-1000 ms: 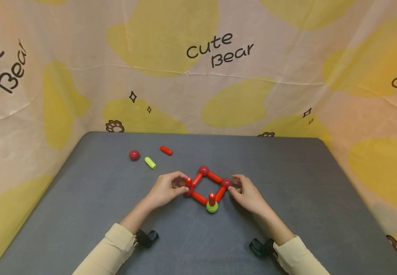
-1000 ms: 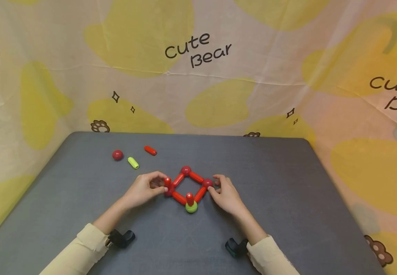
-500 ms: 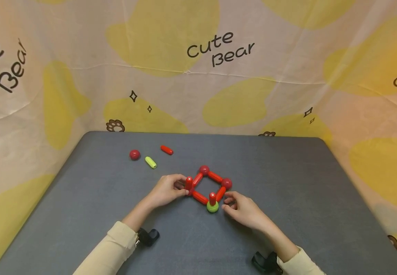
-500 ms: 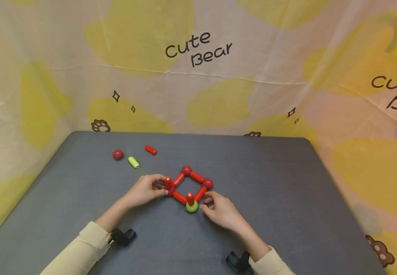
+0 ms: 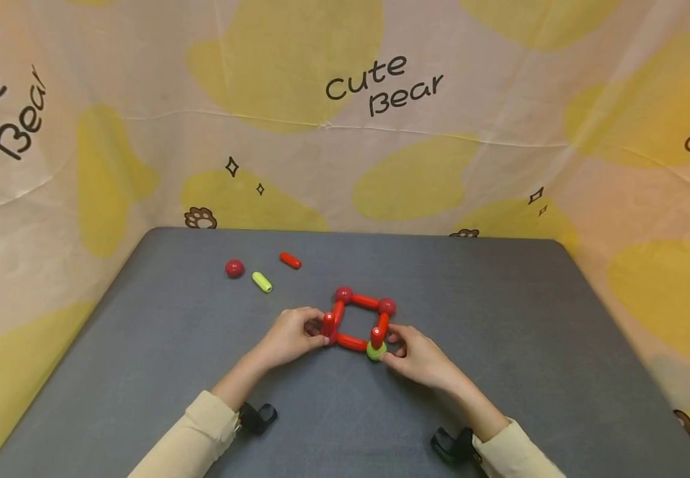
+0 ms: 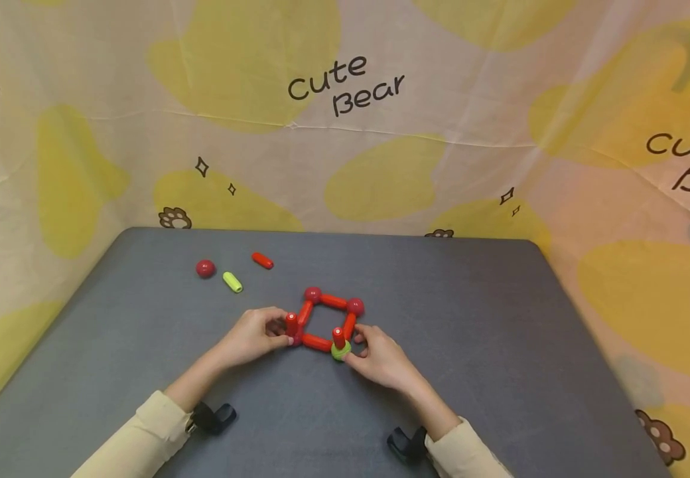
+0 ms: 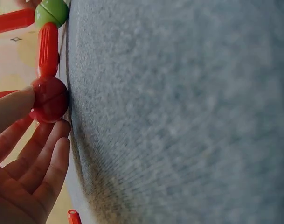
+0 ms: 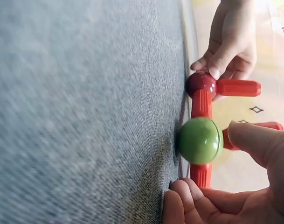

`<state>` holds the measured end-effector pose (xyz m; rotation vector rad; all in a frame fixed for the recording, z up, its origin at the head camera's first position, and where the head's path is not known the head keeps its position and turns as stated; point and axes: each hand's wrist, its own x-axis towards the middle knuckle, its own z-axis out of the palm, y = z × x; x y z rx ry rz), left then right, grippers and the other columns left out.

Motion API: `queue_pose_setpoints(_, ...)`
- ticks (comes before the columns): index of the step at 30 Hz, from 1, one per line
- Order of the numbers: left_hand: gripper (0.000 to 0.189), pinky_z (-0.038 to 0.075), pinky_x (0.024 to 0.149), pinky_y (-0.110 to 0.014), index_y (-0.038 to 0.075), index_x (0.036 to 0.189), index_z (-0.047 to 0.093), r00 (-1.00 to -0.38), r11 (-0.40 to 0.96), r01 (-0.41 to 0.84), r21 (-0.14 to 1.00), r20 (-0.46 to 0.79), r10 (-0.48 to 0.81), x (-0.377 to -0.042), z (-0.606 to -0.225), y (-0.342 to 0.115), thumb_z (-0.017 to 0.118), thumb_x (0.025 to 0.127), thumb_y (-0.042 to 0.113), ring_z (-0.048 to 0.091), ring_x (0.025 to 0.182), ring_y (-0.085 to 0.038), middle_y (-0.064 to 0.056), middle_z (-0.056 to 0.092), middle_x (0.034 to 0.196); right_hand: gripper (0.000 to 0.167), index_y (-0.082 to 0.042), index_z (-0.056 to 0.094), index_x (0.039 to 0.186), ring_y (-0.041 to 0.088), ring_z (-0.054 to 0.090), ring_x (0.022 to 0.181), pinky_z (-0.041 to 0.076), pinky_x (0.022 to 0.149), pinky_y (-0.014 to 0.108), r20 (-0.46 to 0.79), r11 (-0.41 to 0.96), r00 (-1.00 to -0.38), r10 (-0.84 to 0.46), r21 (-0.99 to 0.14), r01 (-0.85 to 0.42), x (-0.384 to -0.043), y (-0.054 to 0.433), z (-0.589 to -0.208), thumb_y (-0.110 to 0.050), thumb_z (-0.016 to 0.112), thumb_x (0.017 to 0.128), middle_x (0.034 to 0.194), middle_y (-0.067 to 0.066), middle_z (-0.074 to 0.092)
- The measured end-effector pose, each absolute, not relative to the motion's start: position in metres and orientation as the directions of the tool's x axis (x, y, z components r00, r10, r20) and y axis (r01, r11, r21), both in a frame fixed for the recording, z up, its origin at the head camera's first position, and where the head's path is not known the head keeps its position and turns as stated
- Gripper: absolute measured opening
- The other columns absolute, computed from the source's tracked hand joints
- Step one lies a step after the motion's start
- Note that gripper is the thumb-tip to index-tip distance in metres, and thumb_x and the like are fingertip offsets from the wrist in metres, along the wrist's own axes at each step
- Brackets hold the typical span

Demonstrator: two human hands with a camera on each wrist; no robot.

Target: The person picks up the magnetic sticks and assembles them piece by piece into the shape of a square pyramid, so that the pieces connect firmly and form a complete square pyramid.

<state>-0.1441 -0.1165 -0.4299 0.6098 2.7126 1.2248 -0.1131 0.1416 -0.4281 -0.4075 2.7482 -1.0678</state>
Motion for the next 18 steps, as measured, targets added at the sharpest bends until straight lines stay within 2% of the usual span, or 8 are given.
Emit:
queue_pose_setpoints(9, 0.021, 0.047, 0.057, -0.019, 0.013, 0.092, 0.067, -0.888, 0.604, 0.37, 0.706, 0.078, 0.453, -0.137, -0.429, -0.115, 0.075, 0.073, 0.01, 0.06, 0.064, -0.004, 0.003, 0.065, 0.081, 0.053, 0.002, 0.056, 0.12, 0.011, 0.051, 0.071, 0.043, 0.063, 0.023, -0.024, 0.731, -0.959, -0.284, -0.652, -0.2, -0.127, 0.134, -0.431, -0.021, 0.074, 0.075, 0.095, 0.007, 0.058)
queue_pose_setpoints(18, 0.021, 0.047, 0.06, -0.018, 0.01, 0.095, 0.067, -0.854, 0.563, 0.408, 0.719, 0.083, 0.513, -0.13, -0.43, -0.109, 0.073, 0.074, 0.006, 0.06, 0.066, -0.004, 0.003, 0.066, 0.076, 0.028, -0.004, 0.062, 0.104, 0.014, 0.051, 0.068, 0.042, 0.062, 0.025, 0.041, 0.723, -0.95, -0.309, -0.639, -0.262, -0.142, 0.139, -0.432, -0.013, 0.069, 0.079, 0.086, 0.005, 0.058)
